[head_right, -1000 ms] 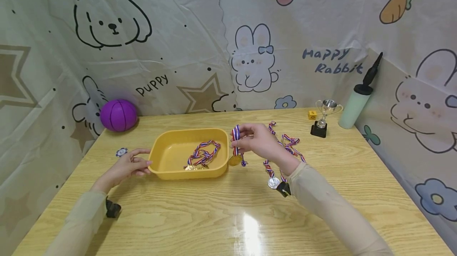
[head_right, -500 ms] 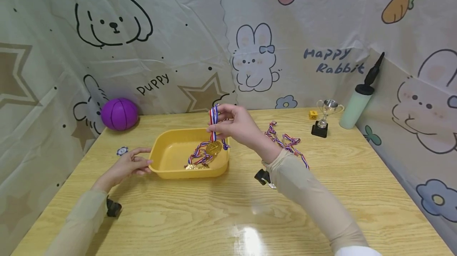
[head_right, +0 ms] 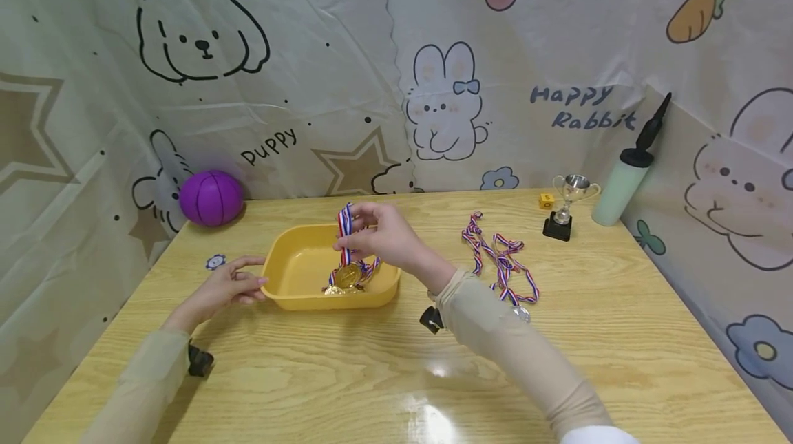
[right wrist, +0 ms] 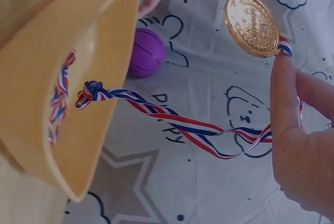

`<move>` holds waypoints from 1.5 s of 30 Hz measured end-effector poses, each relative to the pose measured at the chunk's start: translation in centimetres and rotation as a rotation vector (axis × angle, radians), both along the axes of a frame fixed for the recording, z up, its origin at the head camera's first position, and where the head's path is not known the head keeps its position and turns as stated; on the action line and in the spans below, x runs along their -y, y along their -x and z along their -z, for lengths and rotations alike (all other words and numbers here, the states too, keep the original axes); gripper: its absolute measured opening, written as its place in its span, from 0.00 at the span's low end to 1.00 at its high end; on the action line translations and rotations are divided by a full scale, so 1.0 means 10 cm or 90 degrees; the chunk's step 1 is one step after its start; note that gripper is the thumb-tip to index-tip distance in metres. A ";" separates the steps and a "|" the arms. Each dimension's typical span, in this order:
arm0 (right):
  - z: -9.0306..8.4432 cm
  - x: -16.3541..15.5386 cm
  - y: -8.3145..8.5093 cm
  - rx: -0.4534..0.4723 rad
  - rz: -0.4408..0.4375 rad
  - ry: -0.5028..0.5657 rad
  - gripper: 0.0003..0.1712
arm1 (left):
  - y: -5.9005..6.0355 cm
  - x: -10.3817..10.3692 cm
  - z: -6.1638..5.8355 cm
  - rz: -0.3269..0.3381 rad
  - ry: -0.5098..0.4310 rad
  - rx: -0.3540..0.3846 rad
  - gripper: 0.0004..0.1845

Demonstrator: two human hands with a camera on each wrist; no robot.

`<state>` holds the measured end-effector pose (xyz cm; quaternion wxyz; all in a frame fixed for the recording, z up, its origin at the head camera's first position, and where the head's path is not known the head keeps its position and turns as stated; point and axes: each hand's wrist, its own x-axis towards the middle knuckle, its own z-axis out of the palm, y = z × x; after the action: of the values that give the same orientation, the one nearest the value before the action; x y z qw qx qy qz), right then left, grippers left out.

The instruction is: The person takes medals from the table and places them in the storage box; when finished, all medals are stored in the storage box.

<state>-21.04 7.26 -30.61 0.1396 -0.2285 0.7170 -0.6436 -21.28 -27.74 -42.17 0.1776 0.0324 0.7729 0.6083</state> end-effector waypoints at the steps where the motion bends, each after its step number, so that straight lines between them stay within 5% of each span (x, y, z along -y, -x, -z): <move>1: 0.04 0.01 0.01 0.002 -0.004 0.000 0.20 | 0.00 0.00 0.00 -0.001 0.002 -0.001 0.35; 14: 0.56 0.15 0.24 0.083 0.055 -0.038 0.19 | -0.02 -0.01 0.01 0.003 0.010 -0.012 0.33; 28: 0.85 0.29 0.41 0.097 0.124 -0.123 0.21 | -0.02 -0.03 0.00 0.008 0.015 -0.011 0.33; 39: 0.96 0.31 0.46 0.065 0.154 -0.238 0.28 | -0.02 -0.02 0.00 0.006 0.025 -0.009 0.33; 45: 0.99 0.36 0.47 -0.023 0.124 -0.354 0.17 | -0.03 -0.04 -0.01 0.002 0.023 -0.013 0.33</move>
<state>-25.71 3.71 -40.52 0.1219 -0.1232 0.8866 -0.4288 -20.97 -27.35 -42.10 0.1715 0.0365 0.7856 0.5934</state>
